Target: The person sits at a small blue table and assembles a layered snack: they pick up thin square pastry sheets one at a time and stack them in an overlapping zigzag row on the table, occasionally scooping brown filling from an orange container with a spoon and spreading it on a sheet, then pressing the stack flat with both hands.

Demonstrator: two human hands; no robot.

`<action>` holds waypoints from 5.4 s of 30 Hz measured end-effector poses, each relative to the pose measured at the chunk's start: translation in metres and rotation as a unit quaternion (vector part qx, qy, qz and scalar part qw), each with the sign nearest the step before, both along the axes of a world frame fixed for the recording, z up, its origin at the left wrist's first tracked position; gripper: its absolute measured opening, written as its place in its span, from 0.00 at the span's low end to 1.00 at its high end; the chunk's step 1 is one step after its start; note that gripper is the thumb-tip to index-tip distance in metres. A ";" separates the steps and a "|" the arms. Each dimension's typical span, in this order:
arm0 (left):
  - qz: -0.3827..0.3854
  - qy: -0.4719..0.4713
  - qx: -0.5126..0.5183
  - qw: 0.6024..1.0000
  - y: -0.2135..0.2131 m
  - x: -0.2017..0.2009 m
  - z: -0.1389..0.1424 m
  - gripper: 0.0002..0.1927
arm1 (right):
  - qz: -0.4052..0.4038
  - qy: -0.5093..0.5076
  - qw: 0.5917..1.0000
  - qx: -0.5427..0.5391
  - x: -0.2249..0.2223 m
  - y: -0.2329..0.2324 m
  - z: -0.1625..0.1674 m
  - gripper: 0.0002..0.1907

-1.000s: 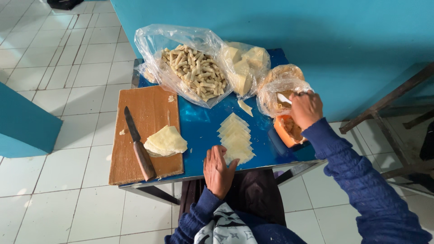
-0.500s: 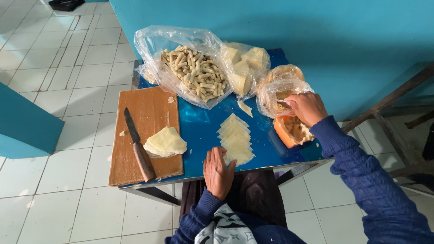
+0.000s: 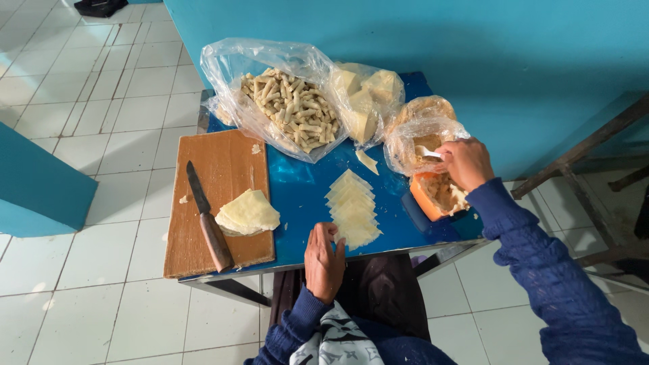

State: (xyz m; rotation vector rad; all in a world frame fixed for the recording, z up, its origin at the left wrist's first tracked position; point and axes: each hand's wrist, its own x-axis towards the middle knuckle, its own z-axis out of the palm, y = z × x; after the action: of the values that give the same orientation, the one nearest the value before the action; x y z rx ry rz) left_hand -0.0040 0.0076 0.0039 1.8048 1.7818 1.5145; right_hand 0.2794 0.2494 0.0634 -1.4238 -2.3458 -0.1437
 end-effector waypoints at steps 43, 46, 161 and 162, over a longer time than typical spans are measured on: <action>-0.066 -0.144 -0.018 0.987 0.019 0.001 -0.010 0.14 | 0.197 -0.033 0.972 0.126 -0.059 -0.187 -0.022 0.21; -0.073 -0.147 -0.027 0.986 0.019 0.001 -0.009 0.14 | 0.180 0.030 0.977 0.107 -0.055 -0.181 -0.005 0.18; -0.157 0.072 -0.008 0.985 0.040 -0.019 0.009 0.07 | 0.195 0.031 0.976 0.089 -0.113 -0.171 -0.051 0.21; -0.151 0.069 -0.008 0.986 0.038 -0.018 0.009 0.08 | 0.188 0.014 0.977 0.104 -0.113 -0.173 -0.051 0.21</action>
State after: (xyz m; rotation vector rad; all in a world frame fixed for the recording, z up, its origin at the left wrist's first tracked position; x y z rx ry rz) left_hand -0.0221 0.0454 0.0128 2.1033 1.4822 1.2846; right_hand 0.1660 0.0766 0.0123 -0.8639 -2.4455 -0.2520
